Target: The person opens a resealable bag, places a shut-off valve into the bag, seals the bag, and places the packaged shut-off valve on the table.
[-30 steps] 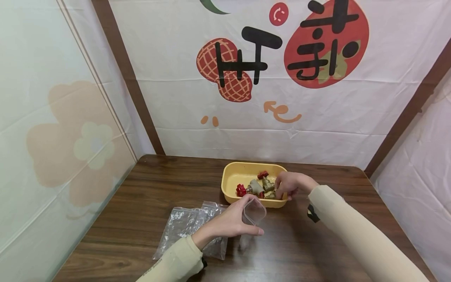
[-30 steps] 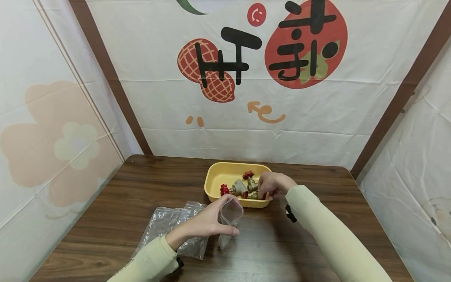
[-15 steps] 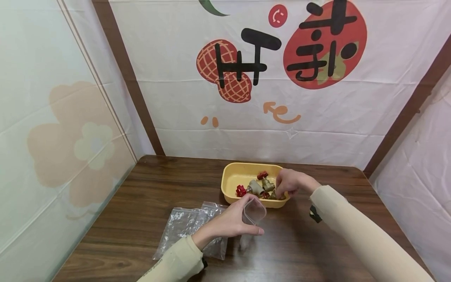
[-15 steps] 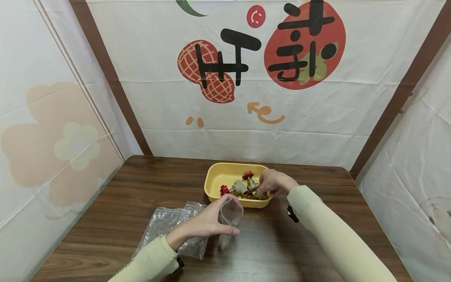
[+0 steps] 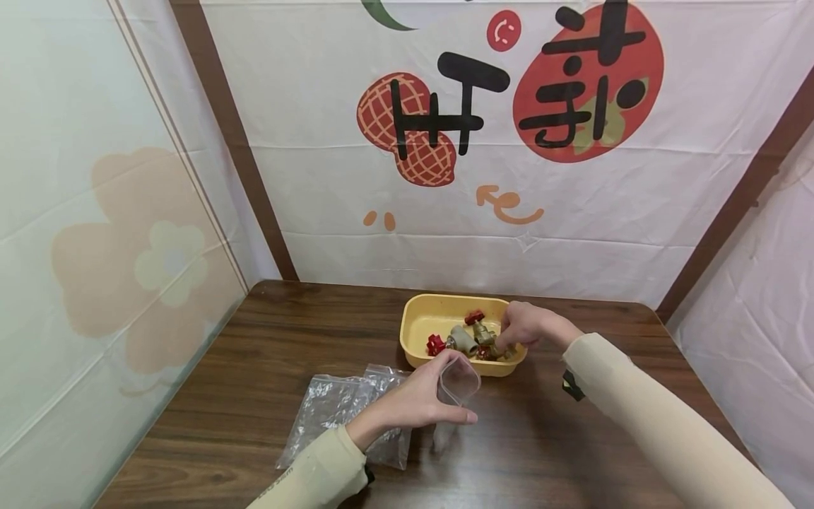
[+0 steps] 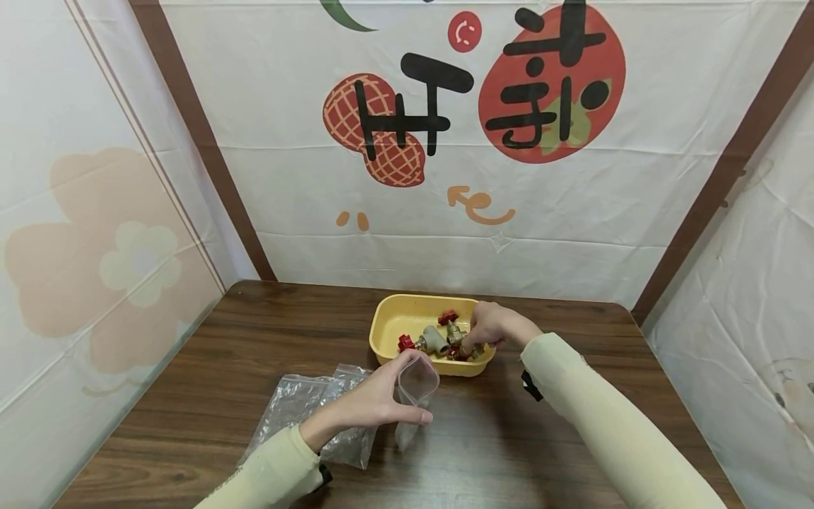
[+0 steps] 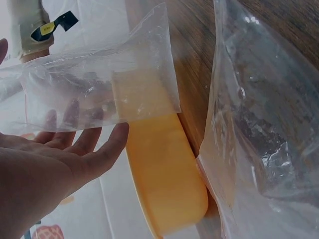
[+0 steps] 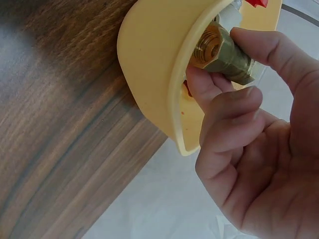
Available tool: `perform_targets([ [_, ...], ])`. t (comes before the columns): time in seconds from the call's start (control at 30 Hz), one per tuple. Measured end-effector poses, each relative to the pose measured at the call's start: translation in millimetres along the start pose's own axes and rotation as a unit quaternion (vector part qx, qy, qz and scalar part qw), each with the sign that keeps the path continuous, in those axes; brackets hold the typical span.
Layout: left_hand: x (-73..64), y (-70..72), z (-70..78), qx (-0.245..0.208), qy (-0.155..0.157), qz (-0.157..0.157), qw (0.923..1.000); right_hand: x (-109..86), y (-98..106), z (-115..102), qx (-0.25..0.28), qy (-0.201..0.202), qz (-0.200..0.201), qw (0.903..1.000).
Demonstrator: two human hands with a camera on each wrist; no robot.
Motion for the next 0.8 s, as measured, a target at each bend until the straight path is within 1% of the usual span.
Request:
perform_targets([
  [0.23,-0.3,0.8,-0.7,-0.003,0.002,0.001,1.0000,-2.6,-1.8,-4.5,0.000,0.014,-0.006,0.9999],
  [0.5,2.5,1.6,2.6,0.005,0.003,0.005,1.0000,-2.0,-5.3,-3.2,-0.009,0.009,0.030,0.9995],
  [0.8,5.0,-1.8,4.3,-0.001,-0.002,0.003,1.0000,-8.0,0.7,-2.6,-0.008,0.016,0.050,0.9986],
])
Point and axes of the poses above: each hand's wrist, its own x-axis towards the middle knuckle, its own y-axis out of the back of the hand, z = x × y, the point moved 2 cm from there along x, towards the middle knuckle
